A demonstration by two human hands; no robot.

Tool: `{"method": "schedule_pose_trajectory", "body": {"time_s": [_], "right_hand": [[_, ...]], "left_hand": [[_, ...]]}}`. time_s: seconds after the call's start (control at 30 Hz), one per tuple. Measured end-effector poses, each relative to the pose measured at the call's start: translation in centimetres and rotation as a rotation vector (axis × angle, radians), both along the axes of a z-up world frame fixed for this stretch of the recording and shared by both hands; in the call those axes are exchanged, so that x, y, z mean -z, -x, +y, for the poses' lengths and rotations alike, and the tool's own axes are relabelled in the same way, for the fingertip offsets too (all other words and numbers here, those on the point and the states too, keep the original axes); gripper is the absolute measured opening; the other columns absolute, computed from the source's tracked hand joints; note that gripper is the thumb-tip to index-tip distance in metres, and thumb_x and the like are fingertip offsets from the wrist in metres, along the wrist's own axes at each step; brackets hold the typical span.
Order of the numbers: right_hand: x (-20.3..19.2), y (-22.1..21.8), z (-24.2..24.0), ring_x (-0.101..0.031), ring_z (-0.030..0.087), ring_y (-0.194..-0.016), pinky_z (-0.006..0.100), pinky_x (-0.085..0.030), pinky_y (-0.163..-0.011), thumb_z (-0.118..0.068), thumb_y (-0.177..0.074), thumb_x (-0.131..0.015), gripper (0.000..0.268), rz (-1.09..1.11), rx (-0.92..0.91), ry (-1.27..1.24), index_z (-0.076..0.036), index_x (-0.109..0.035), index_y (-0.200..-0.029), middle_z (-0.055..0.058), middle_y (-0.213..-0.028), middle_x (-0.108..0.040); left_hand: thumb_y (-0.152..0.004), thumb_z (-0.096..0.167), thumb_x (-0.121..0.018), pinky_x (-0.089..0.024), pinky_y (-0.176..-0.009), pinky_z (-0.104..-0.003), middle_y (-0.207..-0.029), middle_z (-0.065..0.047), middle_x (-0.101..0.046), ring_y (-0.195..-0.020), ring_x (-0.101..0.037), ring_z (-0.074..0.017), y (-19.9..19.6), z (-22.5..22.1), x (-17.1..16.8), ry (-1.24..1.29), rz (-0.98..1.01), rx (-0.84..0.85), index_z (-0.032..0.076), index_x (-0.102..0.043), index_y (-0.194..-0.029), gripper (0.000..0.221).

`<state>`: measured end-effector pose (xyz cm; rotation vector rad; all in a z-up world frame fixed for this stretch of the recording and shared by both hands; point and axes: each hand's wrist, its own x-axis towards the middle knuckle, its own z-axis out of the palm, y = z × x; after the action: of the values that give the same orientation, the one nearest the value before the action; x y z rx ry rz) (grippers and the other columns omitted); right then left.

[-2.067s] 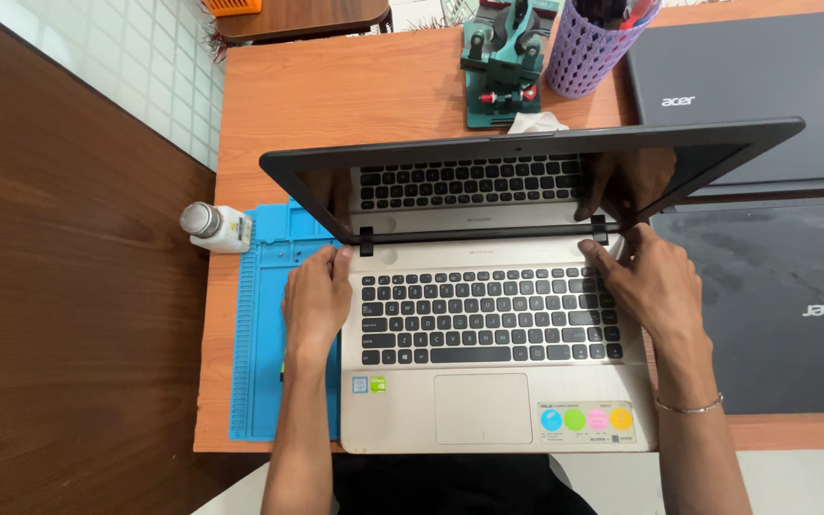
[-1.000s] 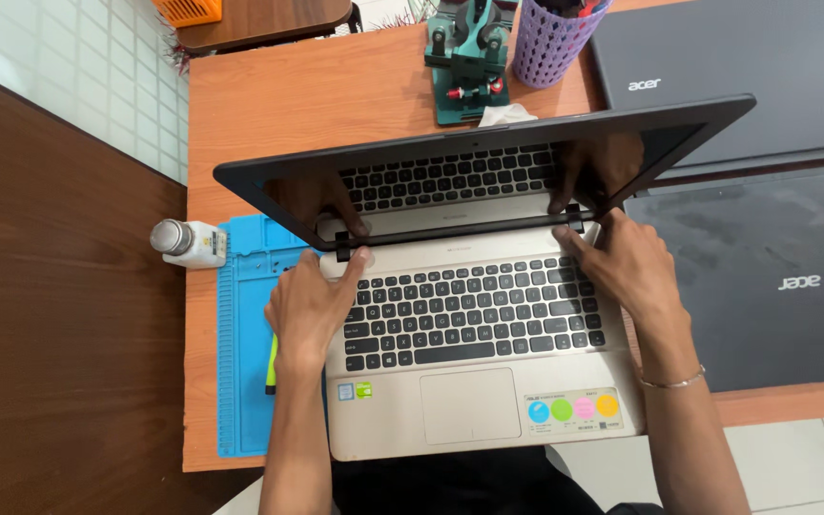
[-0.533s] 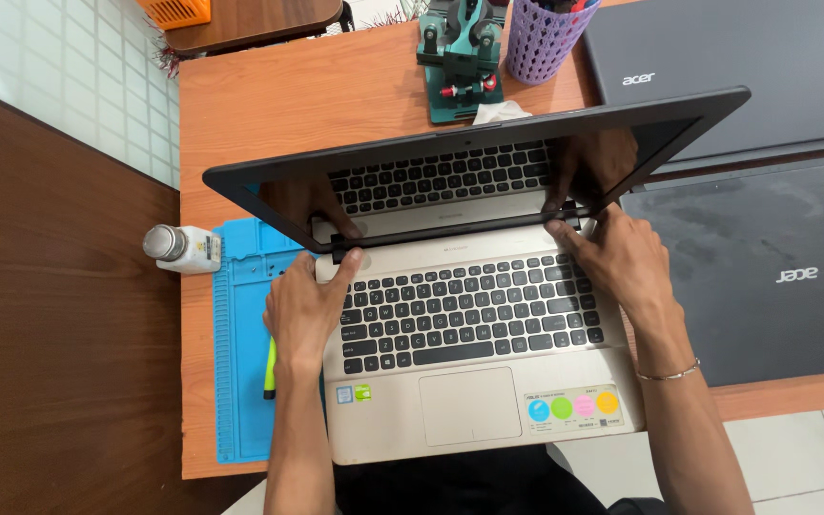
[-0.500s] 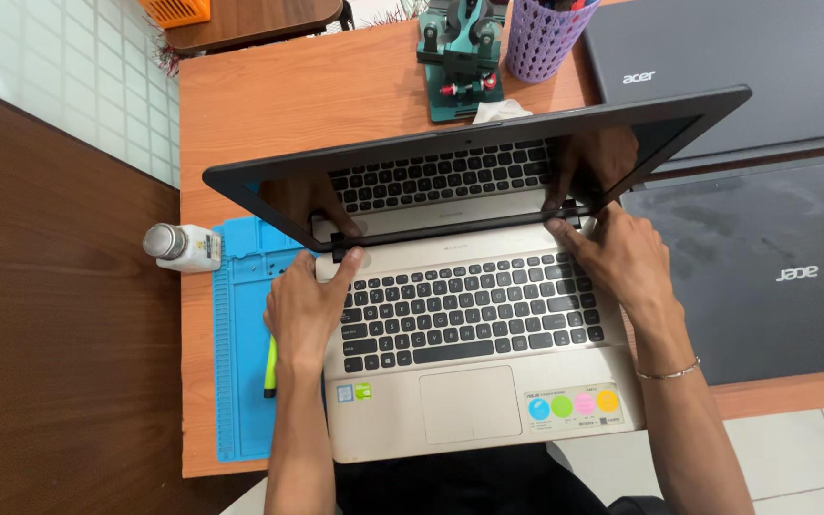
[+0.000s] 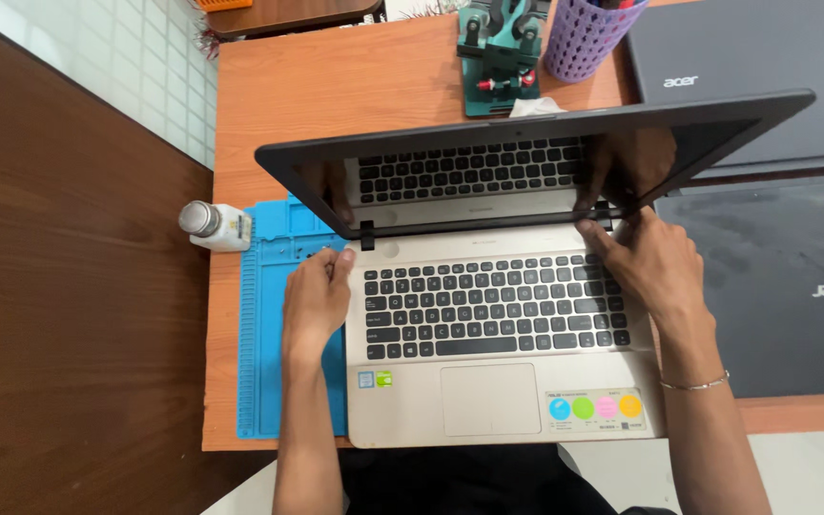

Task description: The person works on the internal components of an open laptop using a screwdriver. They handle a circuit board, a cooling fan, and various small screws before placing the keyboard assembly back onto the base and testing the keys.

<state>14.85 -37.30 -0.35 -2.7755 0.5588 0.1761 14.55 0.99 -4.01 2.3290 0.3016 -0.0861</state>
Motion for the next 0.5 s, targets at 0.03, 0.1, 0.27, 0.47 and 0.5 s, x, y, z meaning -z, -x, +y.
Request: {"method": "schedule_pose_trajectory", "body": {"time_s": [0.03, 0.1, 0.27, 0.47, 0.5], "right_hand": [[0.1, 0.0, 0.0, -0.070, 0.049, -0.093, 0.057, -0.055, -0.083, -0.069, -0.087, -0.069, 0.073, 0.006, 0.003, -0.001, 0.001, -0.068, -0.105, 0.030, -0.093, -0.073], [0.2, -0.1, -0.1, -0.071, 0.049, -0.092, 0.057, -0.056, -0.083, -0.070, -0.087, -0.069, 0.074, 0.022, 0.009, -0.003, 0.002, -0.068, -0.106, 0.030, -0.093, -0.074], [0.3, -0.1, -0.2, -0.070, 0.050, -0.092, 0.058, -0.056, -0.082, -0.071, -0.086, -0.070, 0.076, 0.004, -0.004, 0.012, 0.002, -0.067, -0.108, 0.031, -0.092, -0.073], [0.2, 0.0, -0.2, -0.072, 0.048, -0.089, 0.056, -0.057, -0.083, -0.071, -0.086, -0.070, 0.076, 0.017, 0.009, -0.010, 0.003, -0.068, -0.102, 0.030, -0.089, -0.073], [0.2, 0.0, -0.2, -0.073, 0.047, -0.088, 0.056, -0.058, -0.082, -0.072, -0.086, -0.069, 0.076, 0.023, 0.012, -0.014, 0.003, -0.068, -0.102, 0.029, -0.088, -0.074]], "left_hand": [[-0.102, 0.036, -0.058, -0.047, -0.066, -0.048, -0.073, -0.018, -0.066, -0.071, -0.063, -0.0371, -0.1, -0.1, -0.1, -0.036, 0.005, -0.005, -0.001, -0.067, -0.083, 0.042], [-0.102, 0.036, -0.058, -0.047, -0.067, -0.048, -0.073, -0.019, -0.066, -0.072, -0.063, -0.0378, 0.0, -0.3, -0.4, -0.049, 0.042, -0.023, 0.000, -0.067, -0.084, 0.041], [-0.099, 0.038, -0.059, -0.047, -0.065, -0.047, -0.071, -0.016, -0.067, -0.070, -0.064, -0.0362, -0.2, -0.4, -1.2, -0.030, 0.088, -0.036, 0.003, -0.069, -0.088, 0.038], [-0.103, 0.040, -0.056, -0.047, -0.064, -0.047, -0.067, -0.017, -0.065, -0.066, -0.062, -0.0374, -0.6, 0.2, -1.0, -0.010, 0.105, 0.023, -0.001, -0.068, -0.084, 0.047], [-0.104, 0.040, -0.054, -0.047, -0.064, -0.047, -0.068, -0.016, -0.065, -0.066, -0.062, -0.0374, -0.8, 0.3, -0.9, -0.008, 0.099, 0.027, 0.000, -0.068, -0.085, 0.046]]}}
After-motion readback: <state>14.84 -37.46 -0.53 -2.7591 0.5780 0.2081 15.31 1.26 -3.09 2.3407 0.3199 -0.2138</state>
